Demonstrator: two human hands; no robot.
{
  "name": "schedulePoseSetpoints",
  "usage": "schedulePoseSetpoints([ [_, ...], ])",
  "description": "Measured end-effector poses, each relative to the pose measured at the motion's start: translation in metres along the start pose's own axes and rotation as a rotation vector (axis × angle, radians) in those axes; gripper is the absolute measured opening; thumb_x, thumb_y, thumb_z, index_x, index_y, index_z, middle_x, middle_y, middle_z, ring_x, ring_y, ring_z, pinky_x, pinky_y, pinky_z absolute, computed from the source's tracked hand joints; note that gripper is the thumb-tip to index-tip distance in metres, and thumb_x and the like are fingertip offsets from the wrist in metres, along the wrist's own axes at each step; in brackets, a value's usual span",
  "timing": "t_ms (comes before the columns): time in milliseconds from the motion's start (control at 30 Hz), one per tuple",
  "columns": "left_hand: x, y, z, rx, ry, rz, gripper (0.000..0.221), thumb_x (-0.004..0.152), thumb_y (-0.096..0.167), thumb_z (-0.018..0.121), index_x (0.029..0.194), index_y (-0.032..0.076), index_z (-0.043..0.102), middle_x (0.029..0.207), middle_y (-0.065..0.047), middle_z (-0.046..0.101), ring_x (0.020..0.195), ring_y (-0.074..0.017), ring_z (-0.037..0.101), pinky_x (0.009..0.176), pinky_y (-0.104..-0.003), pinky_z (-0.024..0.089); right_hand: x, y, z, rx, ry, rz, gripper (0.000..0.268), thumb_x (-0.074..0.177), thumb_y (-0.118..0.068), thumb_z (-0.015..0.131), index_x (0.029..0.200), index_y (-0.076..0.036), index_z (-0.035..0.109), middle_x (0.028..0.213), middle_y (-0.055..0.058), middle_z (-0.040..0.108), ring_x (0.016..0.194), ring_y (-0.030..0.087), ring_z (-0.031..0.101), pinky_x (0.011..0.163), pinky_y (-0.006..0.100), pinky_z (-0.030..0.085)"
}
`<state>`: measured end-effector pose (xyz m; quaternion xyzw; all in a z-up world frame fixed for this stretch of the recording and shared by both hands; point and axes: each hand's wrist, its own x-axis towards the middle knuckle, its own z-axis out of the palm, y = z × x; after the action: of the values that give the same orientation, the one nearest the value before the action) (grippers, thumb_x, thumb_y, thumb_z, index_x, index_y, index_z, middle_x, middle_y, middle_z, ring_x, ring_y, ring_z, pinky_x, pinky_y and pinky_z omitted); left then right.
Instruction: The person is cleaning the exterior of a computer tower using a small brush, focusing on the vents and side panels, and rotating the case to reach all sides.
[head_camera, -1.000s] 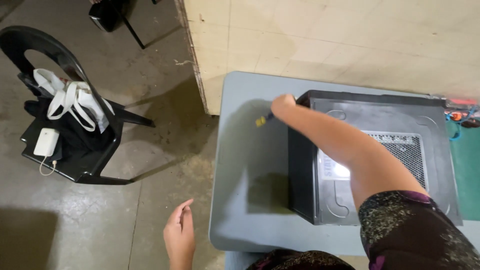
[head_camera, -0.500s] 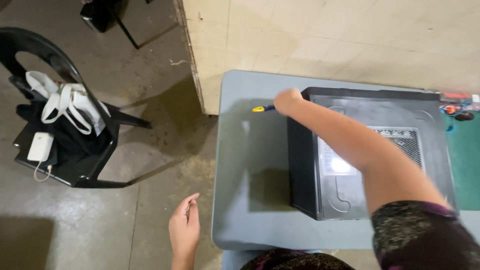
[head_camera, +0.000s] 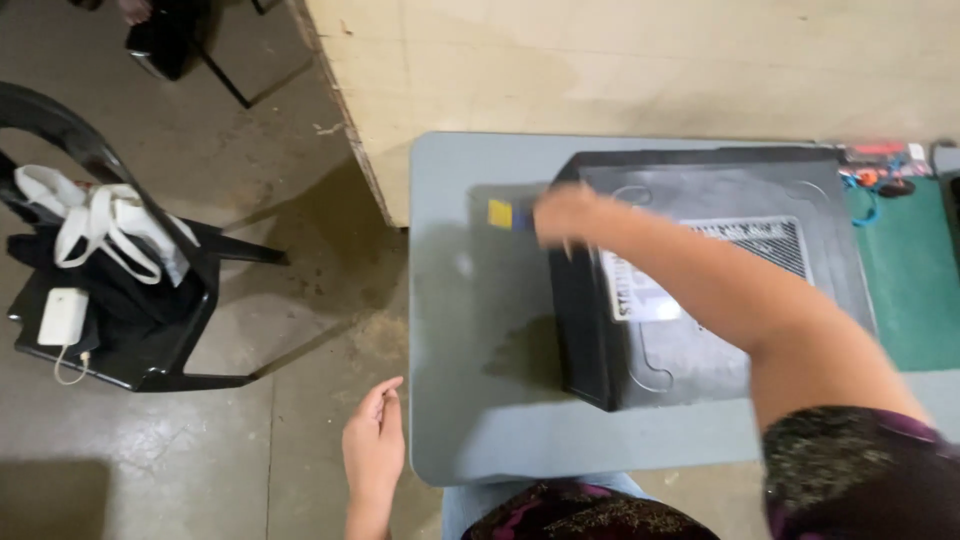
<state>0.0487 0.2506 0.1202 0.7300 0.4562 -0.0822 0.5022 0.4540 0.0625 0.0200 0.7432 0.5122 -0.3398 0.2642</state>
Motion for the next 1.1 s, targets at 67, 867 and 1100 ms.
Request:
schedulePoseSetpoints([
  [67, -0.007, 0.009, 0.003, 0.058, -0.003, 0.039, 0.037, 0.101, 0.030, 0.046, 0.122, 0.023, 0.076, 0.100, 0.002, 0.083, 0.087, -0.0136, 0.076, 0.076, -0.029, 0.053, -0.029, 0.020, -0.057, 0.095, 0.276, 0.401, 0.021, 0.093, -0.030, 0.055, 0.107, -0.024, 0.069, 0.106, 0.002, 0.076, 0.101, 0.031, 0.073, 0.083, 0.045, 0.055],
  [867, -0.065, 0.110, 0.152, 0.246, -0.482, 0.966, 0.055, 0.101, 0.018, 0.054, 0.152, 0.004, 0.042, 0.157, -0.032, 0.032, 0.135, -0.0551, 0.043, 0.110, -0.063, 0.040, -0.235, -0.251, 0.168, 0.891, 1.011, 0.639, 0.007, 0.080, -0.016, 0.077, 0.086, -0.019, 0.077, 0.076, 0.007, 0.075, 0.078, 0.031, 0.074, 0.082, 0.043, 0.059],
  [1100, -0.051, 0.093, 0.180, 0.626, -0.454, 0.995, 0.062, 0.103, 0.036, 0.048, 0.160, 0.020, 0.032, 0.170, -0.017, 0.011, 0.142, -0.0464, 0.029, 0.112, -0.067, 0.029, -0.270, -0.153, 0.332, 1.280, 1.693, 0.584, 0.006, 0.093, -0.016, 0.073, 0.098, -0.013, 0.075, 0.086, 0.006, 0.070, 0.077, 0.023, 0.069, 0.075, 0.037, 0.055],
])
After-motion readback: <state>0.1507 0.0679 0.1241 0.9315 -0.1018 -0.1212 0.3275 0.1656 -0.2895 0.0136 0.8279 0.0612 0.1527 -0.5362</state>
